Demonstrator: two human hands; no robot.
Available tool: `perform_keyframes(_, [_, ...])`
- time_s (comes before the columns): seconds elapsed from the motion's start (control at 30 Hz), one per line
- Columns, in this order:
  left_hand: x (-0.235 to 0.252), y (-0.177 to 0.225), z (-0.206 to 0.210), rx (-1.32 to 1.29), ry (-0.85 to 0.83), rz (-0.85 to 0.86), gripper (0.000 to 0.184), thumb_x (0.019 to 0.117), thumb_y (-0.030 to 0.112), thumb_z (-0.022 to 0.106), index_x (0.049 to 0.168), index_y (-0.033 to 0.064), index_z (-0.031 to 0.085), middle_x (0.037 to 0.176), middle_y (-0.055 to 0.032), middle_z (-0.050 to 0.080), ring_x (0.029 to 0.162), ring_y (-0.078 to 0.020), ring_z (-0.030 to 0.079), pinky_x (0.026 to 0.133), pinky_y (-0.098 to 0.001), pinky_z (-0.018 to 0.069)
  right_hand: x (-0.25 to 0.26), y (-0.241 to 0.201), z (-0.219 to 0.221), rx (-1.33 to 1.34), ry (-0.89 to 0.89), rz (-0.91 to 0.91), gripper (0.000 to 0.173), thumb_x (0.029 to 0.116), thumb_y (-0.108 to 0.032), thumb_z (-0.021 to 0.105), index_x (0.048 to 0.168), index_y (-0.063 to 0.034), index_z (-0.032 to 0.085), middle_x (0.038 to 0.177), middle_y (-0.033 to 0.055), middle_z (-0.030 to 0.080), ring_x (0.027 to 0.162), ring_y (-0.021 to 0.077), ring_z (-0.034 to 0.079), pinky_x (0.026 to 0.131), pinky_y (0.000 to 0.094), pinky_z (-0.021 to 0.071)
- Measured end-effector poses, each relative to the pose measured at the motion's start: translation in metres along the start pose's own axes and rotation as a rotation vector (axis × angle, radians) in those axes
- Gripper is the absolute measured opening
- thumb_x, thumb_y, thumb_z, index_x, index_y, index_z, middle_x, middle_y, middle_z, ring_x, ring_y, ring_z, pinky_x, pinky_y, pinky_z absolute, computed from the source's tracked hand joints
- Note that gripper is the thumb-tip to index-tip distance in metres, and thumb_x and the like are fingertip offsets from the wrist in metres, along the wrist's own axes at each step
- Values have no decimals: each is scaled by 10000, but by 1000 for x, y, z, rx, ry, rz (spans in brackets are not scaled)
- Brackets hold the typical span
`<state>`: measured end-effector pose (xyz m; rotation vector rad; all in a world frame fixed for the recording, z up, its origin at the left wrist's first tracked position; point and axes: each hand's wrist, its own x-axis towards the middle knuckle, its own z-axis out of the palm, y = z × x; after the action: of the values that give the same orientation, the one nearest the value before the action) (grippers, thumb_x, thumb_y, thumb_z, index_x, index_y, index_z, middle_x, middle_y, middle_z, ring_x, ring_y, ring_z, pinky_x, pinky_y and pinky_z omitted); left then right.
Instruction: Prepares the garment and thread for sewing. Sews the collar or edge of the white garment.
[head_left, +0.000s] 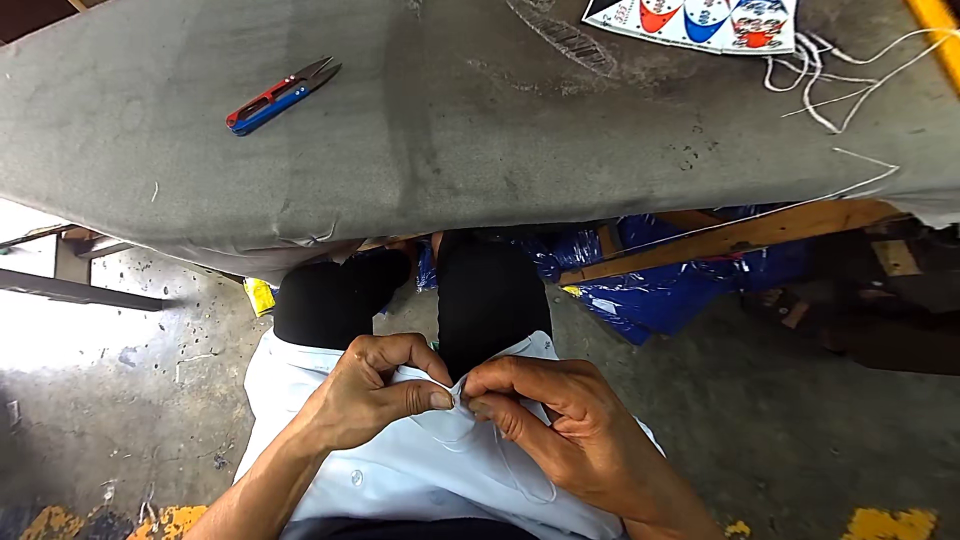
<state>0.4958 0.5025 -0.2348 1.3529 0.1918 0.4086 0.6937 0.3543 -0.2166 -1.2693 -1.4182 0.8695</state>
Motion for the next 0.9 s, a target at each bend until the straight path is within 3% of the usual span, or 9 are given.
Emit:
perform_keyframes(0.23, [1,-2,-1,-53,-29,-6,89,953,116,725,992,37,711,909,19,680,858,-31,628,761,-204,519,1,0,-1,39,-11,-10,158,1031,-141,605,1060,-39,722,892,1,717,768,5,652,676,148,548])
perform_keyframes(0.73, [1,-7,5,-135,33,50,72,940,79,730,1005,53,716,941,17,691,902,-47,646,809,-232,541,9,-6,12,283,46,98,72,1013,-121,640,1016,-50,651,761,-39,678,596,-25,598,510,107,485])
perform_keyframes(0.9, [2,-5,7,-113,58,41,72,940,63,724,1005,33,715,948,4,692,896,-48,648,798,-221,542,17,-8,12,395,30,139,131,996,-107,670,1061,-74,561,797,-16,708,639,50,691,549,175,584])
